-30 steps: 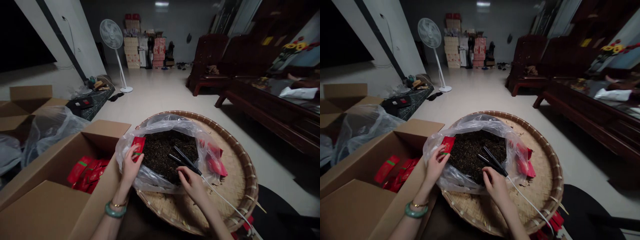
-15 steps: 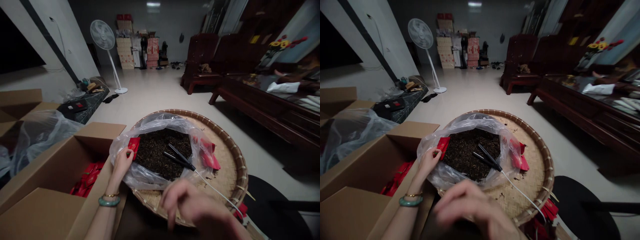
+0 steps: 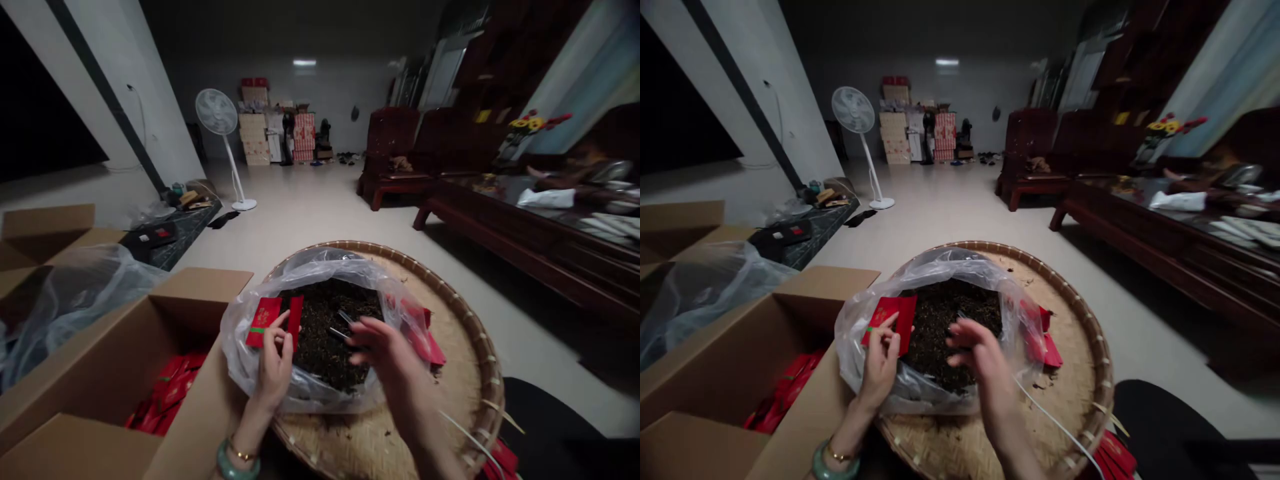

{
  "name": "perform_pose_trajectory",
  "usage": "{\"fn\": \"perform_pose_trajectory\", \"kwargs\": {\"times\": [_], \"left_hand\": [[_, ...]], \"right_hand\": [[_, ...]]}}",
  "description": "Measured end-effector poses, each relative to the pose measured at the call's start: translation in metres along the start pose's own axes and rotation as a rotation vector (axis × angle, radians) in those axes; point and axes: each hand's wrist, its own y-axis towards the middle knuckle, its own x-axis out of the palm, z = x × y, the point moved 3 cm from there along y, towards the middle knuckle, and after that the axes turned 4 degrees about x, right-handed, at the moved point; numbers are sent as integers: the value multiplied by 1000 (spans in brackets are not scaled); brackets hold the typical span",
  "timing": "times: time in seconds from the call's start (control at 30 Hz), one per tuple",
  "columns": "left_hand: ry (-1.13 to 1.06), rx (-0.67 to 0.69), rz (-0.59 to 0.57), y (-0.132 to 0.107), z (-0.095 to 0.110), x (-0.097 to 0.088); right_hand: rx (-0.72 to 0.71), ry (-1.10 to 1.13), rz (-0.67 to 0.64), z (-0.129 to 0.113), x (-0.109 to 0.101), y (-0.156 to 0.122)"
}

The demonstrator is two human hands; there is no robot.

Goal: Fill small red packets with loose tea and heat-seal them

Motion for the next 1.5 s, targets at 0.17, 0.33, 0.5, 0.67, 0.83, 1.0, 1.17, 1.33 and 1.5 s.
{"fn": "perform_pose_trajectory", "kwargs": {"times": [0.17,0.33,0.5,0.67,0.83,1.0,1.17,1.33,1.5], "left_hand": [[201,352,-246,-21,12,25],[-17,-131,-285,-21,-7,24],[-182,-466,-268,-19,-16,26],[-328,-563,-201,-17,-15,31],[-349,-599,-201,-16,-16,32],[-224,-501,-223,-14,-17,27],[1,-373,-218,-11,-20,18],[-215,-554,-48,-13,-29,18],[-479,-645,72,-18,-32,24]], "right_hand": [[79,-46,101,37,7,79],[-15,-205,101,45,5,78],[-212,-550,69,39,5,72],[-562,-854,119,35,7,66],[-648,-985,102,37,10,64],[-525,-864,84,35,8,67],[-552,-975,221,25,2,69],[-554,-797,-12,23,2,64],[-155,-513,-96,34,5,61]]}}
